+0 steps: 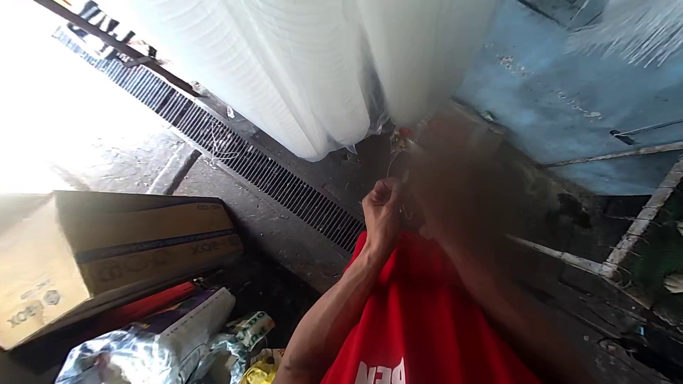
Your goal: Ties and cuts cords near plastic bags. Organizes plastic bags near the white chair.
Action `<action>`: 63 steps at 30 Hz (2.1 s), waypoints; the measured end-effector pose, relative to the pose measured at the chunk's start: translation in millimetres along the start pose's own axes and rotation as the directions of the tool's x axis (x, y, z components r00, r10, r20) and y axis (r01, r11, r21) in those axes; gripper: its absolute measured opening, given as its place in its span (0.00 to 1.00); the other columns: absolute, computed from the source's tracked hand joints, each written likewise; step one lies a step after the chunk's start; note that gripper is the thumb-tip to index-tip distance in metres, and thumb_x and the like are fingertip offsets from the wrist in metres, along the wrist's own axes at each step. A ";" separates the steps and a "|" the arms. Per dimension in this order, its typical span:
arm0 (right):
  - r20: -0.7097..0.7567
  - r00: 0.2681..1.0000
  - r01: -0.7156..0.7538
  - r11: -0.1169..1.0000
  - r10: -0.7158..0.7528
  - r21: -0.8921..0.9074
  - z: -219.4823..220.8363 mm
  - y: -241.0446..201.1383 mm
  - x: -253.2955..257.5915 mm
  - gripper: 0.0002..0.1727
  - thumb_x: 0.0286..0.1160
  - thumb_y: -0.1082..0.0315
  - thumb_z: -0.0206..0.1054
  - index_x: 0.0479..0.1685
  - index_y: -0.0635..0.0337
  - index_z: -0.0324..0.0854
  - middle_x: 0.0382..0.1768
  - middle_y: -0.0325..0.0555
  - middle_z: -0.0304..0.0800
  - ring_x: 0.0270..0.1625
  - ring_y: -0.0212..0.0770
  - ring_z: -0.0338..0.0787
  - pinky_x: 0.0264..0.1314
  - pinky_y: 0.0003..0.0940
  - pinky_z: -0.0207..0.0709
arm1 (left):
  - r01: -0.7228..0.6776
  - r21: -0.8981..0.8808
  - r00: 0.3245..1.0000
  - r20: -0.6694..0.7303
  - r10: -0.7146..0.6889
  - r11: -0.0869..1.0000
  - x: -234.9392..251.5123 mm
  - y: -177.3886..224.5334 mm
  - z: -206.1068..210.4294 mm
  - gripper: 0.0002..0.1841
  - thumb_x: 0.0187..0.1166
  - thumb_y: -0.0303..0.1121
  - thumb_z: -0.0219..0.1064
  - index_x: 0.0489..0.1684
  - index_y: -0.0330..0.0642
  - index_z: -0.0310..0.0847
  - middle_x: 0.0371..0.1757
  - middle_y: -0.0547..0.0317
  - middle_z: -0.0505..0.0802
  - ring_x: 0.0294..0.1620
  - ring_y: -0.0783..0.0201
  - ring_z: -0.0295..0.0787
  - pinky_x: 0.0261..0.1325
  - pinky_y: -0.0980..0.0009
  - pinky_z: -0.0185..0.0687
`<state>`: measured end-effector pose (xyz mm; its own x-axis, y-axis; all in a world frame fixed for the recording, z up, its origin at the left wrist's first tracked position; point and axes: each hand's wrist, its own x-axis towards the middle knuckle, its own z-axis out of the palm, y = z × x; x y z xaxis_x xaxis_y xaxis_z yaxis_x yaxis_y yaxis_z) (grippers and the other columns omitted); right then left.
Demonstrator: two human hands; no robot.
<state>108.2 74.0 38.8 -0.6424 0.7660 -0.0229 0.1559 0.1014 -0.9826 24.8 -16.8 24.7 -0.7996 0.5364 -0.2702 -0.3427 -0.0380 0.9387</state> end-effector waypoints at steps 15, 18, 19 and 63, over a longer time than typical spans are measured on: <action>0.019 0.989 -0.146 0.989 0.147 -0.034 8.3 -2.3 7.9 0.07 0.82 0.64 0.65 0.45 0.56 0.84 0.30 0.38 0.87 0.27 0.31 0.84 0.28 0.27 0.80 | -0.017 0.105 1.000 0.023 0.015 0.994 3.2 -4.2 -4.8 0.07 0.82 0.28 0.68 0.38 0.40 0.93 0.45 0.58 0.96 0.46 0.66 0.91 0.51 0.65 0.87; 0.032 0.990 -0.133 0.990 0.135 -0.054 9.4 -1.2 7.5 0.05 0.81 0.66 0.66 0.43 0.57 0.83 0.33 0.40 0.85 0.28 0.31 0.83 0.28 0.27 0.80 | 0.054 0.069 0.998 0.022 -0.055 0.996 3.9 -4.7 -5.3 0.07 0.82 0.29 0.68 0.37 0.39 0.93 0.36 0.59 0.95 0.38 0.68 0.90 0.46 0.66 0.86; 0.034 0.991 -0.128 0.990 0.130 -0.056 9.7 -0.3 7.8 0.05 0.80 0.66 0.67 0.42 0.57 0.83 0.35 0.40 0.84 0.28 0.31 0.83 0.29 0.26 0.80 | 0.069 0.065 0.997 0.026 -0.071 0.995 4.3 -4.8 -5.8 0.08 0.83 0.29 0.68 0.36 0.39 0.92 0.32 0.59 0.93 0.35 0.69 0.88 0.43 0.67 0.85; 0.490 0.838 0.464 0.787 -0.241 -0.406 -63.9 -5.5 41.9 0.15 0.87 0.63 0.55 0.38 0.60 0.85 0.30 0.40 0.84 0.31 0.31 0.84 0.34 0.29 0.82 | -0.154 0.310 0.904 0.427 0.008 0.938 9.3 7.8 -23.6 0.12 0.87 0.32 0.58 0.35 0.39 0.85 0.26 0.64 0.86 0.25 0.73 0.79 0.31 0.75 0.77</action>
<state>128.4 146.1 55.0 -0.9435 0.3061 0.1274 0.1290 0.6928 -0.7095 3.2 -32.0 24.5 -0.5155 0.8444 -0.1457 -0.0448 0.1432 0.9887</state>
